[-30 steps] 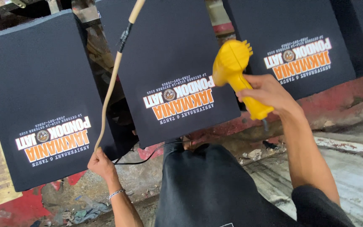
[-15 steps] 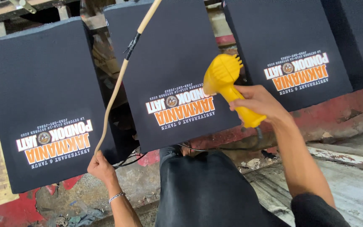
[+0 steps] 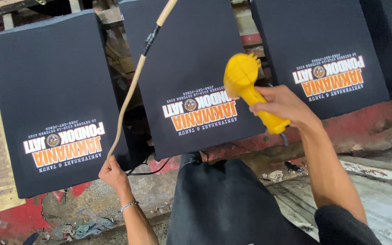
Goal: Drying screen-printed designs on t-shirts using a handheld heat gun.
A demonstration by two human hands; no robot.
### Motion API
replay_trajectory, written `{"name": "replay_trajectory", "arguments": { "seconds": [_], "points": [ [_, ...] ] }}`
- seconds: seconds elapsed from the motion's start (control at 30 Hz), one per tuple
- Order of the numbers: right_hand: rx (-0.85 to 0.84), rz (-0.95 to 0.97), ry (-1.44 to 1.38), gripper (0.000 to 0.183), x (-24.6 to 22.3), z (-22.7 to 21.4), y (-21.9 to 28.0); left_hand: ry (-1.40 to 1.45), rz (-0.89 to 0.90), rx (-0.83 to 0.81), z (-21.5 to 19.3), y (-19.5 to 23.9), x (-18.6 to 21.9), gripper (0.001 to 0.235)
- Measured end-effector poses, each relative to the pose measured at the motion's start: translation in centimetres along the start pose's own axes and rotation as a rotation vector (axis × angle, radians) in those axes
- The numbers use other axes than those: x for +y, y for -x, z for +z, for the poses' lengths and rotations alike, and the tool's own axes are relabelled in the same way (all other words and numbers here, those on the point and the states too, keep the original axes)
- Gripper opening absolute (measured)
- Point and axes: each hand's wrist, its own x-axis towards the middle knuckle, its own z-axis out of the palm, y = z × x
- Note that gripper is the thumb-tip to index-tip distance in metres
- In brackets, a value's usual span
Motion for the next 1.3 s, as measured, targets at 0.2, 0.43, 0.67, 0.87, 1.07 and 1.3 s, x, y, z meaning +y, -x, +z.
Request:
{"name": "replay_trajectory", "arguments": {
  "seconds": [0.2, 0.43, 0.67, 0.87, 1.07, 1.3],
  "points": [
    [-0.046, 0.057, -0.043, 0.077, 0.6, 1.0, -1.1, -0.009, -0.007, -0.029, -0.1, 0.1, -0.1, 0.06],
    [-0.064, 0.064, -0.008, 0.082, 0.5, 0.8, -0.8, -0.007, -0.013, -0.011, 0.0, -0.1, -0.4, 0.06],
    [-0.065, 0.012, 0.025, 0.078, 1.4, 0.6, -0.9, -0.022, -0.006, 0.011, 0.1, -0.2, -0.6, 0.062],
    [-0.085, -0.013, -0.029, 0.081, 1.5, 2.8, -1.9, -0.017, -0.029, 0.028, 0.6, -0.3, 1.0, 0.061],
    [-0.139, 0.049, 0.113, 0.081, 1.7, 1.4, -1.2, -0.024, -0.039, 0.023, 0.6, -0.4, 1.3, 0.062],
    [-0.141, -0.087, -0.052, 0.074, 2.9, 2.2, -3.1, 0.005, -0.031, 0.01, 0.5, -0.3, 0.6, 0.06]
  ]
}}
